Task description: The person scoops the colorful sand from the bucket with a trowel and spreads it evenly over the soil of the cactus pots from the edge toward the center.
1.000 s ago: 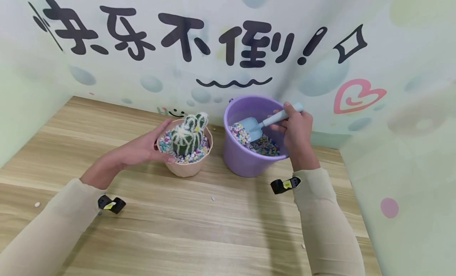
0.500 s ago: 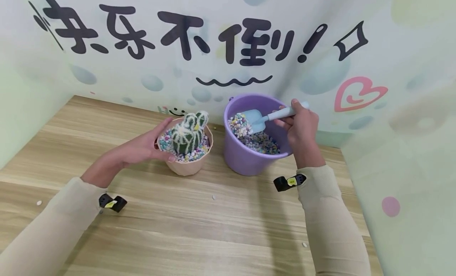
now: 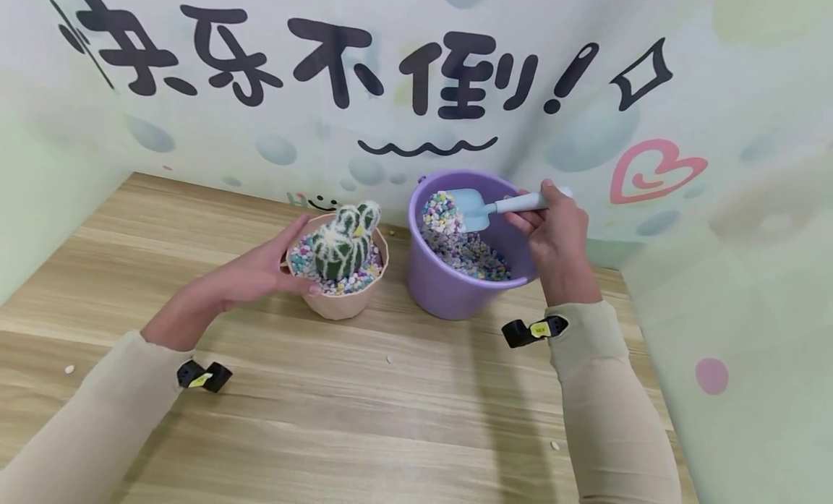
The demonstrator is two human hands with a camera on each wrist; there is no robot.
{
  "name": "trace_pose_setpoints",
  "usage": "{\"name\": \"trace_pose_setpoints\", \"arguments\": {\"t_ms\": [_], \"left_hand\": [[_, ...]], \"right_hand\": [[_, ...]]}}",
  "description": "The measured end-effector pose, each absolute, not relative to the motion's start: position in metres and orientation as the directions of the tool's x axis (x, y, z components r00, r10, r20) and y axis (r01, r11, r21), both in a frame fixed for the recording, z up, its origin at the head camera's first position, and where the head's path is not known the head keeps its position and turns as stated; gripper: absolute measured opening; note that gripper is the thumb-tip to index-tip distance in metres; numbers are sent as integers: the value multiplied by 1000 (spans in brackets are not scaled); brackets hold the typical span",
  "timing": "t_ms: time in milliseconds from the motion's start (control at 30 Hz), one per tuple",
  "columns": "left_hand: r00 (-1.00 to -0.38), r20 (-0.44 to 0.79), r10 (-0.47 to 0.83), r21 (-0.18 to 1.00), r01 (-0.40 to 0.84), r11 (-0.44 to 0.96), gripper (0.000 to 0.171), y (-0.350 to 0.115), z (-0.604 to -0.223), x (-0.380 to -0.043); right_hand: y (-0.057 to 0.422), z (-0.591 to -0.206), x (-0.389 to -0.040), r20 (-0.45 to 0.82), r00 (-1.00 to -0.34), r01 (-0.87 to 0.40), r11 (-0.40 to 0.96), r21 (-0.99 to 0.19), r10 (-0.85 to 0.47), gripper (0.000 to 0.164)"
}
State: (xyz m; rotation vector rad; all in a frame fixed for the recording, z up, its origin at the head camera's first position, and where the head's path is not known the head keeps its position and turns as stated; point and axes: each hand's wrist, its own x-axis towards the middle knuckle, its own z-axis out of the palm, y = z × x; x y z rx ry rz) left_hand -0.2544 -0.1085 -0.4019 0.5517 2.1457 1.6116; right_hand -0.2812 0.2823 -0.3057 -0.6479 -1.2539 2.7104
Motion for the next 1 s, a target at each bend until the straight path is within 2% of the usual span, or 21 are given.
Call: {"name": "trace_pose_setpoints", "arguments": {"t_ms": [233,333,567,667,833,1000], "left_hand": [[-853,23,521,951,178,251,98,-100,-398,-247],[-868,47,495,931,217,292,97,-96,-397,-242],[-943,-119,311,840,71,538,128,-83,-398,-232],[-950,-137,282,820,51,571,134,-80,-399,-229],[-944,-136,299,820,62,568,134,-80,-399,-232],[-929,-136,343,825,85,559,132,-85,-396,-238]], "right_hand": [[283,-302,-277,-369,-893,90,-703,-706,257,23],[280,-300,-274,-365,-895,78,-715,-695,256,22],[275,-299,-263,-371,-899,74,-756,-651,231,20],[273,-299,-259,-370,-903,75,-765,-640,221,22],[266,-300,-252,-370,-908,88,-774,-628,198,23],[254,-304,-248,-347,-918,99,-735,-671,193,25]]}}
